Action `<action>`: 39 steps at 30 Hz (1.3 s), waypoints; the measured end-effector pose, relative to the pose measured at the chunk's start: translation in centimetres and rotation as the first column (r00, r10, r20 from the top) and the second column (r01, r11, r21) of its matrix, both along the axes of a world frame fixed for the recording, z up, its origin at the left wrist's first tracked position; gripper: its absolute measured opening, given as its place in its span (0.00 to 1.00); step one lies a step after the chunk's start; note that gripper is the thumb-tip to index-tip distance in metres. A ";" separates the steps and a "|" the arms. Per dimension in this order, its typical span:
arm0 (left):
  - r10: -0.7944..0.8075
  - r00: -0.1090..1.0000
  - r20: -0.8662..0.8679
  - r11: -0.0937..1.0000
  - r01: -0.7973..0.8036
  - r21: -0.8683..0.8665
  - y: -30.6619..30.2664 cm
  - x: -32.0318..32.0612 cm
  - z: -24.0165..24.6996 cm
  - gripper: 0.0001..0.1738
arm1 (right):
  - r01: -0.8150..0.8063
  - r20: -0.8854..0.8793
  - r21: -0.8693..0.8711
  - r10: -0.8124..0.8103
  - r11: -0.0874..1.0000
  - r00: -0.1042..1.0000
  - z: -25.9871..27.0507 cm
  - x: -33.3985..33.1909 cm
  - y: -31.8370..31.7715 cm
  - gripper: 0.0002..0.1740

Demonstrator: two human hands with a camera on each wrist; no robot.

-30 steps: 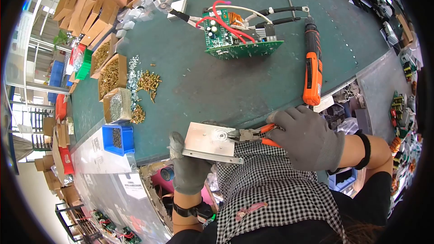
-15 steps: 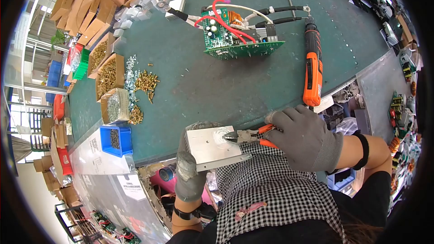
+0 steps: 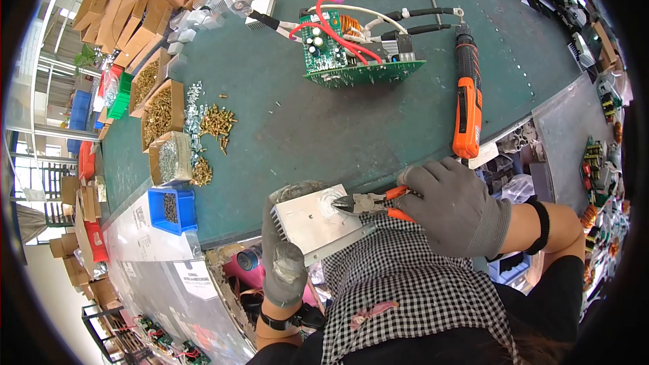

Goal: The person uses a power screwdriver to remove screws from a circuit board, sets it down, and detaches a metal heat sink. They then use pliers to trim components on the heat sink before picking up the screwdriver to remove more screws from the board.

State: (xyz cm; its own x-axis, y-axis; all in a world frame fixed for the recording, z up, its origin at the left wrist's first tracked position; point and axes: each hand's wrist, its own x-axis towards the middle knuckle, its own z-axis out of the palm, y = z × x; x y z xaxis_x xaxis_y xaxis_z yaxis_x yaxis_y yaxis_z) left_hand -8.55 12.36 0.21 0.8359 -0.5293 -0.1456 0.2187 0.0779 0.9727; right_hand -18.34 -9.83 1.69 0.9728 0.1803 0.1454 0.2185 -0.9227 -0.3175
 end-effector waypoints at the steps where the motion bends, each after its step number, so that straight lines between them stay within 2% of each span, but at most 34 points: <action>1: -0.011 1.000 -0.007 1.000 0.011 0.005 0.1 0.1 0.0 0.56 | 0.001 0.000 0.004 -0.001 1.000 1.000 0.0 0.0 0.0 0.14; 8: 0.006 1.000 -0.029 0.996 -0.009 -0.084 0.0 -0.3 0.6 0.56 | -0.014 0.018 0.058 0.013 0.998 1.000 -0.1 0.0 0.1 0.14; 12: 0.028 0.999 0.027 0.996 -0.026 -0.090 -0.2 -0.8 0.8 0.56 | -0.019 0.049 0.062 0.015 0.998 0.999 -0.2 -0.1 0.2 0.15; 15: 0.023 0.999 0.037 0.996 -0.020 -0.083 -0.1 -0.8 0.8 0.57 | -0.062 -0.039 0.023 0.063 0.998 0.997 0.5 -0.1 -0.1 0.14; 18: 0.029 0.997 0.075 0.996 -0.023 -0.082 -0.1 -0.9 0.7 0.57 | -0.022 0.025 0.107 0.020 0.994 0.999 0.0 -0.1 0.3 0.15; 23: 0.051 0.989 0.140 0.997 -0.043 -0.056 0.0 -1.2 0.4 0.57 | 0.000 0.038 0.025 -0.001 1.000 0.999 0.0 -0.2 0.6 0.13; 26: 0.081 0.995 0.054 0.994 -0.076 -0.084 0.0 -1.4 0.5 0.58 | -0.012 0.026 0.009 0.012 1.000 1.000 0.1 -0.2 0.6 0.12; 29: 0.033 0.978 0.205 0.997 -0.019 -0.069 -0.2 -1.3 0.6 0.62 | -0.019 -0.012 0.052 0.019 0.998 1.000 0.3 -0.2 0.4 0.12; 32: 0.110 0.932 0.347 0.988 -0.064 -0.140 -0.7 -1.7 -0.1 0.65 | -0.023 -0.031 0.072 0.025 0.997 0.999 0.4 -0.3 0.4 0.12; 34: 0.031 0.870 0.491 0.992 -0.089 0.094 0.3 -1.8 -0.3 0.63 | -0.045 -0.031 0.075 0.047 0.996 0.998 0.4 -0.3 0.4 0.11; 36: 0.016 0.901 0.433 0.996 -0.055 0.077 0.8 -1.2 -0.6 0.61 | -0.085 -0.028 0.080 0.088 0.993 0.996 0.3 -0.5 0.5 0.10; 37: 0.037 0.953 0.302 0.998 -0.019 -0.063 0.7 -0.6 -0.8 0.60 | -0.096 -0.023 0.064 0.097 0.993 0.995 0.4 -0.7 0.7 0.09; 39: 0.012 0.988 0.156 0.998 -0.001 -0.069 1.4 0.2 -1.7 0.56 | -0.107 -0.009 0.036 0.108 0.994 0.994 0.3 -1.0 1.3 0.09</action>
